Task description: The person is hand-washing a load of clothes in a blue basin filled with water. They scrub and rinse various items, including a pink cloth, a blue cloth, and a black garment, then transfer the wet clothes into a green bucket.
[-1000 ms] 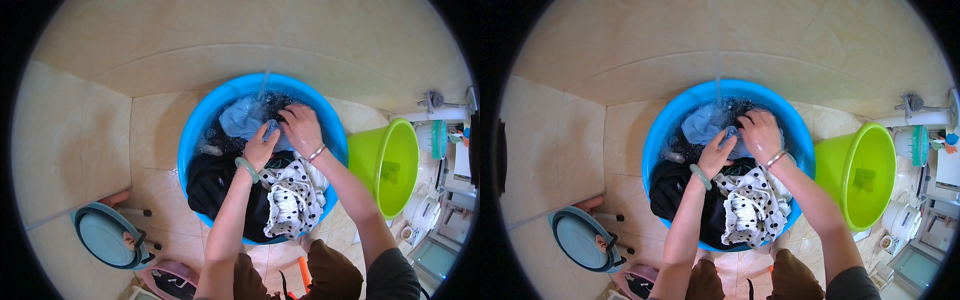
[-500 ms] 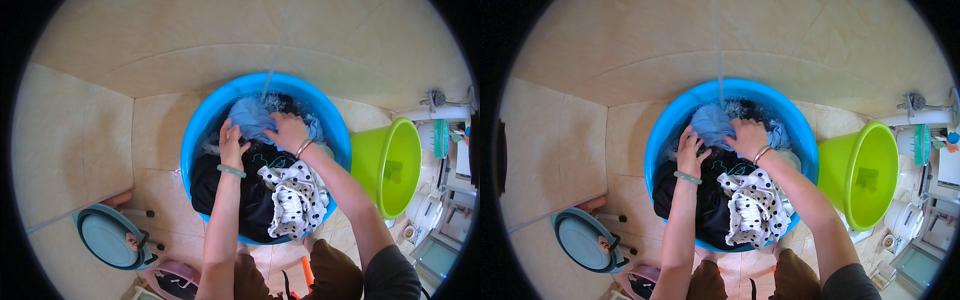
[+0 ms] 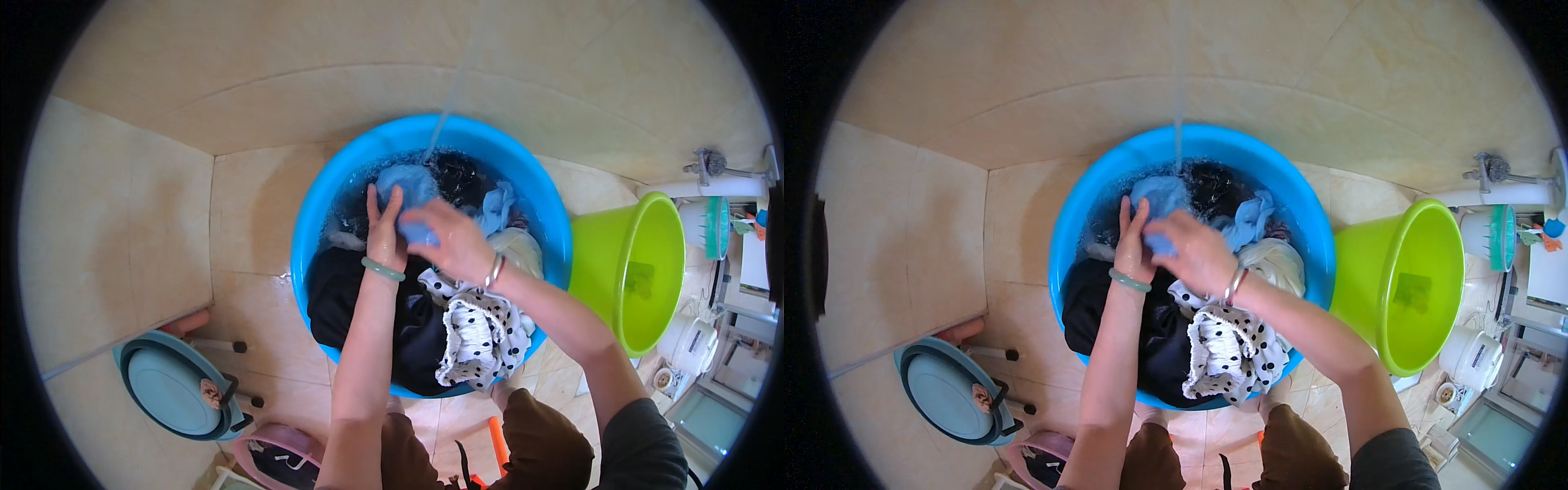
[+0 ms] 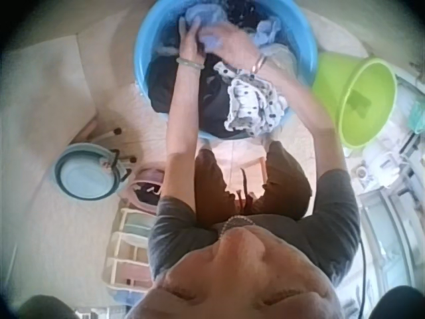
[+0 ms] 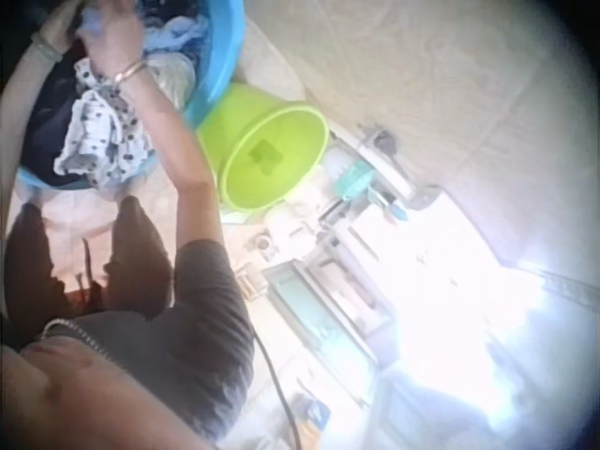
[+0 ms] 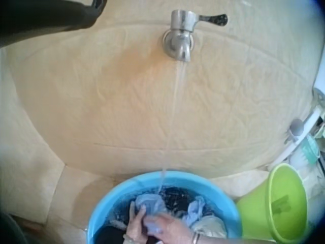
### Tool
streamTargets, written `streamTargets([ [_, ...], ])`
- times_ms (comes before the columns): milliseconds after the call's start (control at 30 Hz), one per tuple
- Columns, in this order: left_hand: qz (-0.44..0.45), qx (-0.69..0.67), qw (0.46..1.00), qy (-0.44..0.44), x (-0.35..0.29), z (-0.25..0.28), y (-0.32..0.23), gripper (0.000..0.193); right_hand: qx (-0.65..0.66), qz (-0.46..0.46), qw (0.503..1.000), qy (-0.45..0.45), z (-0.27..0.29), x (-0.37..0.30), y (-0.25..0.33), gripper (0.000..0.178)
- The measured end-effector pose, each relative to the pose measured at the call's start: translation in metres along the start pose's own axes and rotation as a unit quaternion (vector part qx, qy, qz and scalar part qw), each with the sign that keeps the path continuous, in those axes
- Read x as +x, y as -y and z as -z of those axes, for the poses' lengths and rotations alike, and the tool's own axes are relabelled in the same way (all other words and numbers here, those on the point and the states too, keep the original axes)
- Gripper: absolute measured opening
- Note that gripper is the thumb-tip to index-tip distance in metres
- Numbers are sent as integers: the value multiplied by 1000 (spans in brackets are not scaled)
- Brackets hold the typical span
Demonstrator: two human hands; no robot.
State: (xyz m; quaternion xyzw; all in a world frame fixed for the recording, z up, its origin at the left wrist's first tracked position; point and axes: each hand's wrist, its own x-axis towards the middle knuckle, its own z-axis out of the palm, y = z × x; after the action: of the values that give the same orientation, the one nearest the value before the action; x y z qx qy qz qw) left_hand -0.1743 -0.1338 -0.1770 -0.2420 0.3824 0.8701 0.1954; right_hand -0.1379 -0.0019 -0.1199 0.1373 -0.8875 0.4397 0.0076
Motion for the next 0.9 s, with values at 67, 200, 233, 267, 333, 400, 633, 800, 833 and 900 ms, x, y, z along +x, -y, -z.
streamTargets([
  [67, 33, 4, 999, 36, -3, -6, -10, 90, -16, 60, 997, 42, 9, -17, 35, 19],
  [200, 105, -98, 982, 124, -6, -17, 2, 51, -70, 178, 980, 62, 11, -39, 62, 13],
  [233, 115, -75, 980, 142, 14, 7, 19, 41, -89, 206, 972, 62, 10, -39, 69, 15],
  [267, 124, -52, 978, 161, 33, 29, 36, 35, -98, 204, 973, 52, 4, -38, 71, 16],
  [333, 83, -11, 987, 140, 46, 68, 44, 36, -93, 219, 971, 32, -20, -30, 81, 17],
  [400, 222, -156, 934, 233, 52, 46, 57, 34, -120, 194, 973, -16, -20, -24, 68, 16],
  [633, 144, -338, 851, 376, 13, 7, 49, 31, -31, 165, 970, -173, -19, 9, 55, 16],
  [800, -46, -213, 947, 234, 5, 28, 62, 34, -87, 145, 969, -179, -19, 19, 24, 14],
  [833, -73, -176, 965, 179, 7, 35, 66, 35, -144, 153, 963, -167, -18, 24, 14, 14],
  [900, -1, -91, 996, -22, -8, 11, 52, 35, -148, 80, 970, -176, -15, 33, -29, 17],
])
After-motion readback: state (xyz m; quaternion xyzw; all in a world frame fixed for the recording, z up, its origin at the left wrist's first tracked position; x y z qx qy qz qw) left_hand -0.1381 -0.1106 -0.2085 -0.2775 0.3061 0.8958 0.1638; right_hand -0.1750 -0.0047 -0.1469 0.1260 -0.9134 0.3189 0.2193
